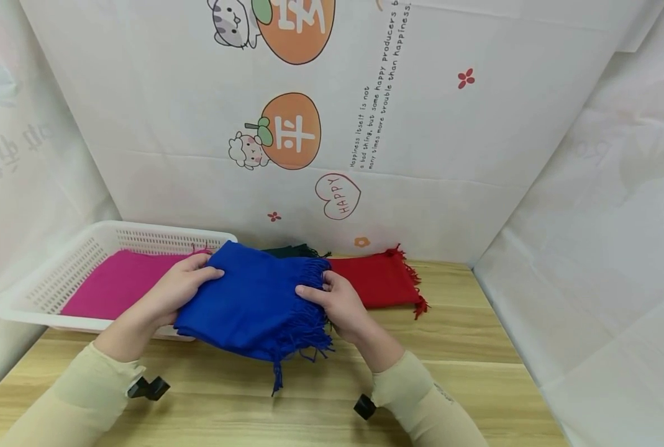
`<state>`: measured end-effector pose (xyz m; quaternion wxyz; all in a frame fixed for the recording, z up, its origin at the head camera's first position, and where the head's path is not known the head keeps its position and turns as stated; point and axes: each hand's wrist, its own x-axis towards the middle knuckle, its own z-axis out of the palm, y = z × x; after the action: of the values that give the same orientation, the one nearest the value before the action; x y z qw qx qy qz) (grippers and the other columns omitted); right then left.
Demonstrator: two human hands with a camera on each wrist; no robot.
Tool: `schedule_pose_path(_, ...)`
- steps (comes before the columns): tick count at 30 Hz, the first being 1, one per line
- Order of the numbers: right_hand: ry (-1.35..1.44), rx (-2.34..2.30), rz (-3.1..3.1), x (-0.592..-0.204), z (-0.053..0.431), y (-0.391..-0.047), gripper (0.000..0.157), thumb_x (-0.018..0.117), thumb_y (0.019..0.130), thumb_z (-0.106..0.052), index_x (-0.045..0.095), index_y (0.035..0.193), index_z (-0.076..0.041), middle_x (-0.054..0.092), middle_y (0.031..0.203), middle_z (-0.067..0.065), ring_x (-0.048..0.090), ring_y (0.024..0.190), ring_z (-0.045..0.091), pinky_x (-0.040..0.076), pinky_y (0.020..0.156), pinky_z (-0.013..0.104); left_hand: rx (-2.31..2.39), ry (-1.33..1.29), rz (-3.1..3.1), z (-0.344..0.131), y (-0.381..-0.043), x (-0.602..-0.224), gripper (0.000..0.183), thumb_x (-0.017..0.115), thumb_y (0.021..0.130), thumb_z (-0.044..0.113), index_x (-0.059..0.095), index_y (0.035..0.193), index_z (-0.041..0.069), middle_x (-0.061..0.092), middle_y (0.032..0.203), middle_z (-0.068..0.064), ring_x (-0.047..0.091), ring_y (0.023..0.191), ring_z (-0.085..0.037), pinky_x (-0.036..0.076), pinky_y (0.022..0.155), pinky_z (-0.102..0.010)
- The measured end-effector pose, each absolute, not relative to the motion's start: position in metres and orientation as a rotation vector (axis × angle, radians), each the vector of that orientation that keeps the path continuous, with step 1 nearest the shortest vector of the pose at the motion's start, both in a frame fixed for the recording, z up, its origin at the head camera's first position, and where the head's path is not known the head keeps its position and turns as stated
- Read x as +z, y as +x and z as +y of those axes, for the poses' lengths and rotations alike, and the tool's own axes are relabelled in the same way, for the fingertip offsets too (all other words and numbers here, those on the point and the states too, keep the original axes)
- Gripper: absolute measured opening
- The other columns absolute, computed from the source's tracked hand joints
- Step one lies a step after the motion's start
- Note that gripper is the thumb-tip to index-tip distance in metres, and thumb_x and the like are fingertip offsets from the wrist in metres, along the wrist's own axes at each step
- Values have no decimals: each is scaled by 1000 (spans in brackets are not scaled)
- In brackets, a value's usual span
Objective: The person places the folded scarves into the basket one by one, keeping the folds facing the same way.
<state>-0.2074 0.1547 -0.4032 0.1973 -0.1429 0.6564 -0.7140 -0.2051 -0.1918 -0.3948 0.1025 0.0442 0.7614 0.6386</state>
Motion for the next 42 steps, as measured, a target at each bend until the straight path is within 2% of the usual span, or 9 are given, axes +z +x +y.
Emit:
schedule_pose_path(6, -387, -1992, 1859, -405, 147, -209, 64, 74, 109, -20, 40, 157, 5, 73, 136, 19, 81, 110, 27, 66, 94, 42, 1879, 113, 2267, -198, -205, -395, 46, 59, 116, 29, 52, 146, -5, 60, 146, -28, 71, 111, -34, 65, 93, -41)
schedule_pose_path(9, -370, -1982, 1894, -406, 142, -211, 70, 75, 109, -21, 37, 161, 6, 67, 145, 25, 76, 123, 37, 62, 101, 47, 1872, 110, 2284, -202, -206, -395, 47, 58, 116, 30, 53, 147, -5, 60, 147, -28, 70, 112, -33, 64, 92, -38)
schedule_pose_path(11, -334, -1959, 1962, -406, 138, -212, 83, 76, 107, -24, 29, 168, 6, 53, 163, 27, 62, 143, 42, 54, 113, 52, 1862, 112, 2303, -205, -207, -395, 48, 58, 116, 30, 53, 149, -5, 59, 149, -28, 69, 115, -33, 63, 93, -37)
schedule_pose_path(13, -293, -1938, 2021, -407, 134, -213, 94, 78, 106, -28, 20, 172, 7, 34, 176, 25, 41, 159, 45, 42, 124, 58, 1849, 108, 2317, -208, -207, -394, 50, 58, 116, 31, 53, 151, -5, 57, 152, -28, 67, 120, -35, 62, 96, -38)
schedule_pose_path(16, -239, -1908, 2099, -408, 127, -215, 105, 80, 105, -31, 11, 175, 6, 13, 184, 21, 17, 168, 45, 27, 131, 61, 1831, 110, 2325, -213, -208, -393, 56, 57, 116, 32, 48, 160, -3, 52, 160, -29, 63, 131, -41, 60, 106, -45)
schedule_pose_path(22, -242, -1901, 2114, -407, 116, -217, 103, 80, 105, -30, 14, 174, 7, 17, 183, 22, 23, 167, 46, 31, 129, 61, 1818, 86, 2319, -223, -208, -392, 63, 55, 117, 35, 40, 169, 1, 46, 167, -28, 57, 141, -45, 55, 113, -53)
schedule_pose_path(30, -231, -1842, 2191, -409, 103, -220, 98, 80, 105, -34, 21, 174, 5, 24, 181, 22, 27, 165, 47, 30, 130, 64, 1793, 55, 2355, -236, -212, -394, 60, 56, 117, 38, 47, 163, 1, 47, 166, -26, 55, 141, -43, 53, 113, -46)
schedule_pose_path(36, -234, -1865, 2168, -409, 92, -222, 99, 81, 105, -34, 21, 174, 6, 24, 181, 22, 28, 165, 46, 31, 129, 63, 1780, 45, 2395, -245, -214, -396, 64, 57, 116, 40, 46, 166, 1, 46, 168, -27, 53, 144, -44, 50, 116, -49)
schedule_pose_path(42, -243, -1872, 2158, -408, 80, -226, 99, 81, 105, -33, 20, 174, 5, 22, 182, 22, 25, 167, 44, 30, 131, 61, 1752, 36, 2440, -256, -217, -396, 64, 55, 117, 43, 47, 164, 1, 46, 167, -28, 54, 140, -44, 55, 105, -38)
